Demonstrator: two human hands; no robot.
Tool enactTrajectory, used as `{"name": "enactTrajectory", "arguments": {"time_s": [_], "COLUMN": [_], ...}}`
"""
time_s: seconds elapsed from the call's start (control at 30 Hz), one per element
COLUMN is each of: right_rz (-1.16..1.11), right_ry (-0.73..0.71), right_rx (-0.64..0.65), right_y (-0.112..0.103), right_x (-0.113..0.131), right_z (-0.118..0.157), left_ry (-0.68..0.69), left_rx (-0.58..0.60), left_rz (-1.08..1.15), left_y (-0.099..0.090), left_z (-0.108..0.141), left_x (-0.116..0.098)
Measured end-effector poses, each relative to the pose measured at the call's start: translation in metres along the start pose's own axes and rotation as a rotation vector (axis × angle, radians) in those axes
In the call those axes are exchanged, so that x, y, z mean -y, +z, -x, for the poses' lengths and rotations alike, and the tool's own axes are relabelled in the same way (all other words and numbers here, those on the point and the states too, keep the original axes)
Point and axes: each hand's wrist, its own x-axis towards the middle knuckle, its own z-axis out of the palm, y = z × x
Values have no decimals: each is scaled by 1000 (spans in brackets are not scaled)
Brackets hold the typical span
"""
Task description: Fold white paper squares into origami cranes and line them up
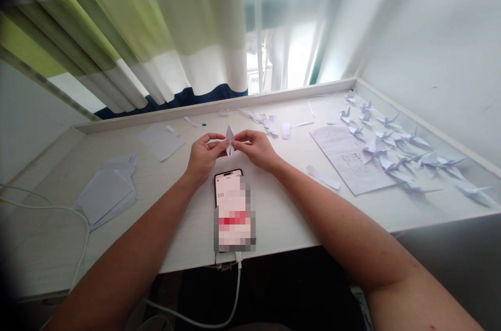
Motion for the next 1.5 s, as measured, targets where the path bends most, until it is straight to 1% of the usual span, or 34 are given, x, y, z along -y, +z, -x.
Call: {"name": "enactTrajectory", "arguments": {"time_s": [0.17,0.27,0.4,0.57,0.67,0.77,0.87,0.93,1.07,1.27,1.5], "right_rz": [-43,-29,-35,-111,-134,-77,-29,-59,-152,-55,62], "right_ry": [34,13,-30,13,28,11,9,25,54,22,-34], "right_rx": [-29,-36,-11,-25,-33,-31,5,23,9,41,-10], "right_y": [2,3,2,0,-1,-2,-2,-2,-1,-3,-4], "right_x": [4,5,7,10,9,7,6,6,5,1,-1], "right_z": [2,2,1,1,0,0,1,2,1,0,0], "left_ry": [40,43,52,66,39,13,30,49,69,31,5], "left_rx": [-26,-17,24,104,116,101,69,55,39,28,42], "left_rz": [12,24,45,51,43,52,21,11,34,16,1], "left_y": [3,3,3,2,-1,-2,-1,0,2,-1,-1], "left_z": [1,0,0,2,2,1,0,0,1,0,0], "left_x": [1,1,0,1,3,4,3,2,0,1,0]}}
